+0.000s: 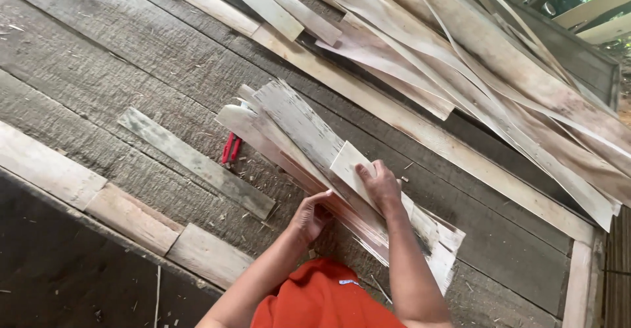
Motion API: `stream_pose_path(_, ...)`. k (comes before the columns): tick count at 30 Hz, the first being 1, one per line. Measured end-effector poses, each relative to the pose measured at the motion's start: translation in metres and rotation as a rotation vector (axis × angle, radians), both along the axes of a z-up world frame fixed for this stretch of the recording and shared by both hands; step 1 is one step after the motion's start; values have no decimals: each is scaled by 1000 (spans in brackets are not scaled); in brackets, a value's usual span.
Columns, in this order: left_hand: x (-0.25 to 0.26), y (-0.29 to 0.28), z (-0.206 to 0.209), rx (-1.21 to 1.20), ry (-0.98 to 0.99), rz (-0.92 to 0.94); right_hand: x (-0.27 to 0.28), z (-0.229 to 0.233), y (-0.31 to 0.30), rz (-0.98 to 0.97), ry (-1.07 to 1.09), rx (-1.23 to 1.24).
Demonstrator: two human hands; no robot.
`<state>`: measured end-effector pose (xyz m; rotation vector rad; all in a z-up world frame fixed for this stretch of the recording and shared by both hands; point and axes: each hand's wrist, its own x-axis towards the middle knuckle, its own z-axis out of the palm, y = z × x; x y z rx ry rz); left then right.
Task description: The person uses a red utility knife to cut thin wooden planks on a wooden workbench. They measure and mark the wood, then slice it into smaller pieces, stacking the cut pieces and handling additional planks from a nearby pile.
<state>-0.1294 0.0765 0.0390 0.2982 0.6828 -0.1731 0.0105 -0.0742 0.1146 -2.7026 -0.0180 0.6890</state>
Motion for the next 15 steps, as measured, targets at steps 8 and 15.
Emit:
stream_pose_path(8,-43,54,43,111,-53,24,-55,52,81,99,-153,10)
stream_pose_path(15,-69,101,41,46,72,178,-87,60,144,158,-183,-79)
